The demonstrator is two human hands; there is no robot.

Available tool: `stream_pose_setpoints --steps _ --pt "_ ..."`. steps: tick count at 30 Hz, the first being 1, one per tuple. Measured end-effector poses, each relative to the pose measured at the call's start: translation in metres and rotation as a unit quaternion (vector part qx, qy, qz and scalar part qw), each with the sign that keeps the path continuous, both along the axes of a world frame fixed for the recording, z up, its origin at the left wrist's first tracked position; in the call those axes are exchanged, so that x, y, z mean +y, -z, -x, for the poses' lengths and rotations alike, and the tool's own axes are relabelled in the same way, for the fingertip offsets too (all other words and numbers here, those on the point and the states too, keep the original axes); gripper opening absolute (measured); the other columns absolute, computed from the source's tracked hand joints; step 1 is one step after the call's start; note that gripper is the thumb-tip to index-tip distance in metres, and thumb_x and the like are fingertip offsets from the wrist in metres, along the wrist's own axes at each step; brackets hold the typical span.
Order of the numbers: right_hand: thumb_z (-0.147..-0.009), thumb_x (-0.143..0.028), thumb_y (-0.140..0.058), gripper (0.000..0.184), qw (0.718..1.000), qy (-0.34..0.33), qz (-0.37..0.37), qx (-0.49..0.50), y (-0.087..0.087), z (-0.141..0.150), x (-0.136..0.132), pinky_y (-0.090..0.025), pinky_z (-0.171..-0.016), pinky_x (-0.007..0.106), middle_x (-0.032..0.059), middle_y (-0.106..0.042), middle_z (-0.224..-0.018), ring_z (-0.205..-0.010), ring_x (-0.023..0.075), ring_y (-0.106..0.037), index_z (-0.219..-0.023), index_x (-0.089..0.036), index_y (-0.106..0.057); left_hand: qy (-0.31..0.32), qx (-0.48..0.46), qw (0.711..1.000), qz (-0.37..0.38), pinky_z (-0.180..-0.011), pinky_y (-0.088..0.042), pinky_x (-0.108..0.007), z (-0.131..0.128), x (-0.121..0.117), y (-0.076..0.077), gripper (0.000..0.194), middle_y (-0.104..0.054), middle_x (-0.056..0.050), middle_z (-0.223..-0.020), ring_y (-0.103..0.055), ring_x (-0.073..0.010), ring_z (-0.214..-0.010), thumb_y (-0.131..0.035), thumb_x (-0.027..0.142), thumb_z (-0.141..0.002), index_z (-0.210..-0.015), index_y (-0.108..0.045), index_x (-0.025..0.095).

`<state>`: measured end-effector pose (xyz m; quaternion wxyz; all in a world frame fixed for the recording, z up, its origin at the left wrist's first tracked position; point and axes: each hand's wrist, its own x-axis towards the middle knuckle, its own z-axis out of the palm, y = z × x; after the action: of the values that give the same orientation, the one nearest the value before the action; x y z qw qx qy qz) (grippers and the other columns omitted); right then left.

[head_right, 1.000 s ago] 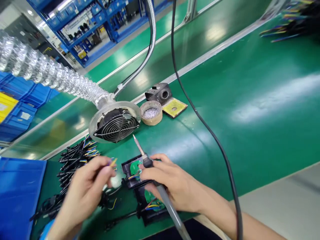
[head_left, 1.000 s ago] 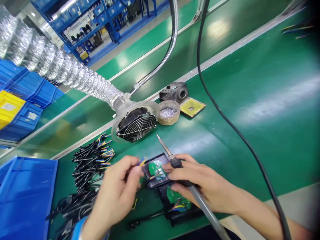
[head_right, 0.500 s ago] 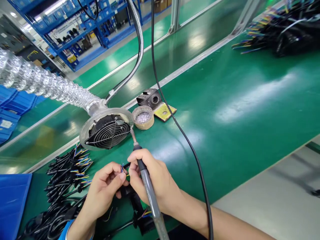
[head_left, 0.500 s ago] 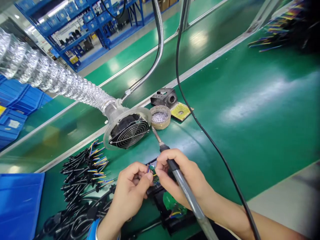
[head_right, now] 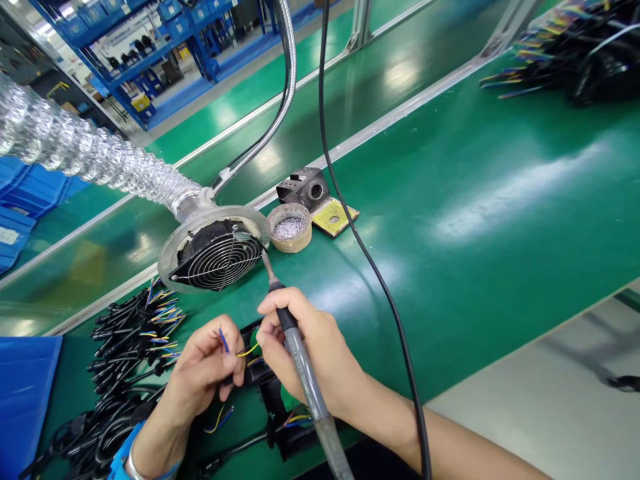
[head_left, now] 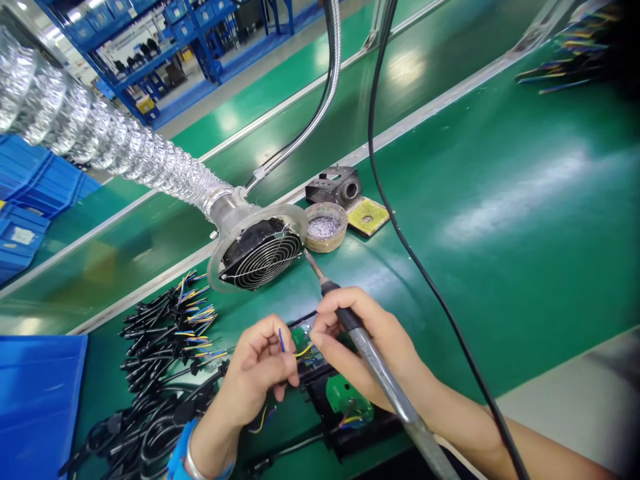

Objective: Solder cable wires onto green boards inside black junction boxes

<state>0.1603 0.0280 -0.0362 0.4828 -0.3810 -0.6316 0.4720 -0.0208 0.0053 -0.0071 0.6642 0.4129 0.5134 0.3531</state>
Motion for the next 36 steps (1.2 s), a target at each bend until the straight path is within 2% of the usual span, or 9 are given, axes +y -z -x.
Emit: stream_pose_setpoints --steps 4,7,13,17,21,23,30,32,36 --pt "-0.086 -0.012 -0.058 0.018 0.998 -0.029 -0.036 -0.034 -0.003 -0.008 0.003 -0.047 -0.057 0.017 -0.0052 -0.062 -0.074 -0.058 0.0071 -0.055 -0.098 -0.024 -0.051 0.040 0.093 0.995 -0.018 -0.040 -0.032 -0.014 -0.005 0.005 -0.011 0.025 -0.043 0.009 -0.057 -0.040 -0.0040 -0.044 -0.070 0.018 -0.068 -0.071 -0.046 0.019" --pt "-0.086 -0.008 -0.056 0.018 0.992 -0.019 -0.117 -0.041 -0.003 -0.011 0.007 -0.046 -0.059 0.020 -0.0029 -0.062 -0.078 -0.061 0.0084 -0.053 -0.096 -0.023 -0.053 0.079 0.132 0.988 -0.004 -0.044 -0.034 -0.017 -0.007 0.009 -0.016 0.016 -0.050 0.005 -0.062 -0.042 -0.0054 -0.046 -0.065 0.028 -0.075 -0.080 -0.054 0.018" --pt "-0.084 0.001 -0.051 0.028 0.958 -0.016 -0.281 -0.053 0.002 -0.011 0.009 -0.043 -0.061 0.028 0.0016 -0.066 -0.077 -0.065 0.0137 -0.051 -0.102 -0.020 -0.053 0.135 0.235 0.962 -0.020 -0.052 -0.034 -0.022 -0.006 0.009 -0.003 0.033 -0.052 0.002 -0.062 -0.044 -0.0095 -0.054 -0.046 0.043 -0.092 -0.072 -0.053 0.018" --pt "-0.085 0.001 -0.049 0.026 0.958 -0.012 -0.278 -0.072 0.008 -0.009 0.004 -0.042 -0.062 0.028 0.0023 -0.065 -0.080 -0.063 0.0130 -0.047 -0.100 -0.019 -0.053 0.077 0.220 0.972 -0.027 -0.052 -0.029 -0.021 -0.007 0.007 0.002 0.031 -0.040 0.007 -0.059 -0.034 -0.0090 -0.054 -0.045 0.044 -0.094 -0.074 -0.045 0.021" --pt "-0.088 -0.006 -0.050 0.015 0.979 -0.013 -0.178 -0.095 0.011 -0.006 0.003 -0.044 -0.062 0.024 -0.0009 -0.060 -0.076 -0.066 0.0117 -0.050 -0.094 -0.020 -0.051 0.059 0.221 0.973 -0.016 -0.051 -0.028 -0.022 -0.009 0.008 -0.002 0.029 -0.039 0.008 -0.057 -0.033 -0.0089 -0.053 -0.053 0.042 -0.089 -0.072 -0.048 0.020" --pt "-0.090 -0.010 -0.050 0.011 0.983 -0.020 -0.148 -0.103 0.011 -0.006 0.004 -0.046 -0.063 0.023 -0.0016 -0.060 -0.075 -0.067 0.0118 -0.054 -0.093 -0.020 -0.051 0.070 0.315 0.944 -0.068 -0.054 -0.030 -0.023 -0.011 0.009 -0.003 0.025 -0.045 0.005 -0.059 -0.039 -0.0103 -0.056 -0.054 0.038 -0.089 -0.072 -0.056 0.019" --pt "-0.089 -0.008 -0.054 0.026 0.976 -0.006 -0.166 -0.141 0.008 -0.037 0.008 -0.050 -0.066 0.026 0.0009 -0.071 -0.092 -0.071 0.0127 -0.061 -0.109 -0.023 -0.059 0.089 0.599 0.755 -0.250 -0.072 -0.039 -0.033 -0.017 0.009 0.017 0.016 -0.058 -0.004 -0.082 -0.051 -0.0201 -0.080 -0.055 0.021 -0.087 -0.077 -0.068 0.019" --pt "-0.088 -0.007 -0.056 0.034 0.974 0.008 -0.179 -0.142 0.005 -0.054 0.009 -0.050 -0.063 0.027 0.0005 -0.071 -0.090 -0.069 0.0133 -0.062 -0.116 -0.026 -0.059 0.077 0.603 0.748 -0.266 -0.073 -0.040 -0.034 -0.016 0.008 0.021 0.017 -0.058 -0.005 -0.083 -0.049 -0.0211 -0.081 -0.057 0.023 -0.086 -0.073 -0.068 0.019" --pt "-0.087 -0.014 -0.057 0.040 0.974 0.000 -0.176 -0.143 -0.002 -0.082 0.010 -0.049 -0.057 0.030 0.0042 -0.069 -0.089 -0.071 0.0172 -0.064 -0.123 -0.029 -0.061 0.062 0.557 0.796 -0.229 -0.070 -0.040 -0.033 -0.015 0.009 0.021 0.019 -0.055 -0.004 -0.078 -0.048 -0.0199 -0.079 -0.059 0.022 -0.085 -0.067 -0.065 0.019"
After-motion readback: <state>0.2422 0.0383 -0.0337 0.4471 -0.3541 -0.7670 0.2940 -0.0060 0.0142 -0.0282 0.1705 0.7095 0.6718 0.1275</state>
